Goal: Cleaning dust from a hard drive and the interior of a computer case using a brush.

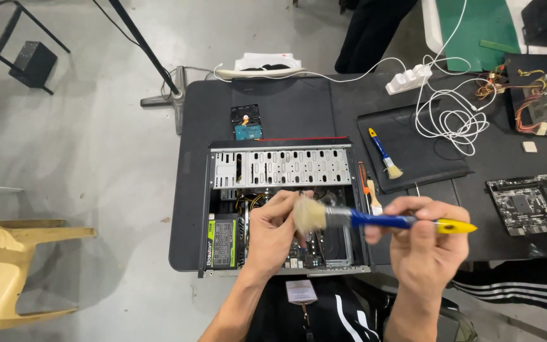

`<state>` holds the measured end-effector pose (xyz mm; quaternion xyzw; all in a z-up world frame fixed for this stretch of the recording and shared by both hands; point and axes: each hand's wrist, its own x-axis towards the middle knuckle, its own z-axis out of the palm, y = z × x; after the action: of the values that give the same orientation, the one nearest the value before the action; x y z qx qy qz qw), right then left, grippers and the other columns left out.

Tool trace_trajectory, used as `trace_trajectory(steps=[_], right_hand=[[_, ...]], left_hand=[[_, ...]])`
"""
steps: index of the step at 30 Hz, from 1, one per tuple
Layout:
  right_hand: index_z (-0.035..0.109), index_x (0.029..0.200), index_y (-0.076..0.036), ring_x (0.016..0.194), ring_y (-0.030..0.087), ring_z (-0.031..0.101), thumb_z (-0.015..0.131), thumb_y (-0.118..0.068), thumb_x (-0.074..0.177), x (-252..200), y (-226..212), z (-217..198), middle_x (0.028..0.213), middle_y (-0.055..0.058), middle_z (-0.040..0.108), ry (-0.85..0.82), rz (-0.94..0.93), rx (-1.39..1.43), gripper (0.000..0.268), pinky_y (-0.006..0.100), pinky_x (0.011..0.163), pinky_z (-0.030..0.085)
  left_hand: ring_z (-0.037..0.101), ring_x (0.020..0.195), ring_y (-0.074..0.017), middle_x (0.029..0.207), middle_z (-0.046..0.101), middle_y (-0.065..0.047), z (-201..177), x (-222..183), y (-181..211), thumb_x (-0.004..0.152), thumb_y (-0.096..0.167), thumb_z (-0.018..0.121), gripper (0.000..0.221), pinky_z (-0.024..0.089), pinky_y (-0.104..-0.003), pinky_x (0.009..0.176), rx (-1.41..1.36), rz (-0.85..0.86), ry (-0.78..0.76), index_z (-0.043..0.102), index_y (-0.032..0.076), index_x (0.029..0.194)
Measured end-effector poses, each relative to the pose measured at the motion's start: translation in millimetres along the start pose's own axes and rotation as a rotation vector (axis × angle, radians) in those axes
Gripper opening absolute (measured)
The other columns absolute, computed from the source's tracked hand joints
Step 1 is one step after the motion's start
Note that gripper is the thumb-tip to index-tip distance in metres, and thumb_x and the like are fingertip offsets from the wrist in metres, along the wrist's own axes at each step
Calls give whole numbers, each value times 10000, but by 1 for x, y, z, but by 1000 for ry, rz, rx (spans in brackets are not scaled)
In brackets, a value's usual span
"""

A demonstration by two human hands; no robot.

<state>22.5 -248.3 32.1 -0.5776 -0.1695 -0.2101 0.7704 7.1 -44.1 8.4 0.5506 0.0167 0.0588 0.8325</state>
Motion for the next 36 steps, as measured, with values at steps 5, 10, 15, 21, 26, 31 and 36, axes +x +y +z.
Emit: trace_trajectory(steps=[5, 10, 15, 21, 26, 31, 36], right_hand=[[391, 1104, -67, 595, 373, 655, 538, -220, 1109, 15, 4, 5, 995, 301, 583, 127, -224, -240, 213, 347, 526, 611], [509, 1118, -96, 645, 266, 758, 582, -210, 1100, 5, -2, 1, 1019, 211, 667, -123, -62, 209, 136, 286, 525, 718], [415, 1058, -18, 693, 359, 683, 526, -169, 1095, 22, 17, -6, 959, 315, 604, 69, -302, -320, 191, 419, 651, 648], [458, 1095, -70, 740, 266, 708, 538, -221, 1091, 10, 18, -20, 961, 194, 615, -64, -138, -120, 170, 292, 622, 679], [501, 1123, 63, 883, 374, 655, 573, 76, 1103, 18, 11, -30, 1112, 287, 518, 151, -374, -549, 76, 414, 819, 668], [492, 1056, -36, 788, 297, 714, 583, -220, 1047, 6, 4, -26, 950, 183, 612, -55, -175, -307, 205, 339, 656, 682], [483, 1144, -47, 869, 323, 629, 575, -90, 1139, 17, 7, -40, 1131, 229, 549, 141, -261, -389, 102, 368, 771, 633]], left_hand=[[804, 780, -300, 971, 681, -161, 7, -2, 15, 925, 7, 721, 121, 597, -256, 366, -35, -14, 80, 788, -65, 996], [612, 422, -195, 951, 722, -128, 2, 0, 4, 853, -17, 765, 207, 539, -239, 291, 99, 53, 219, 805, -28, 1056], [748, 536, -258, 825, 705, -154, 8, -5, 4, 887, -23, 747, 166, 551, -250, 306, 109, 141, 207, 766, -61, 1047], [756, 552, -252, 899, 695, -139, 7, -7, -3, 882, -3, 761, 147, 527, -217, 319, 106, 49, 171, 799, -61, 1013], [757, 564, -234, 891, 699, -143, 15, -7, -3, 887, -28, 753, 139, 538, -203, 336, 80, 61, 111, 795, -63, 1015], [760, 557, -239, 874, 679, -123, 12, -6, -5, 890, 16, 764, 105, 535, -200, 337, 130, 75, 102, 802, -59, 953], [754, 569, -221, 886, 703, -129, 9, -10, -1, 896, -24, 748, 116, 538, -197, 351, 118, 104, 101, 796, -45, 1000]])
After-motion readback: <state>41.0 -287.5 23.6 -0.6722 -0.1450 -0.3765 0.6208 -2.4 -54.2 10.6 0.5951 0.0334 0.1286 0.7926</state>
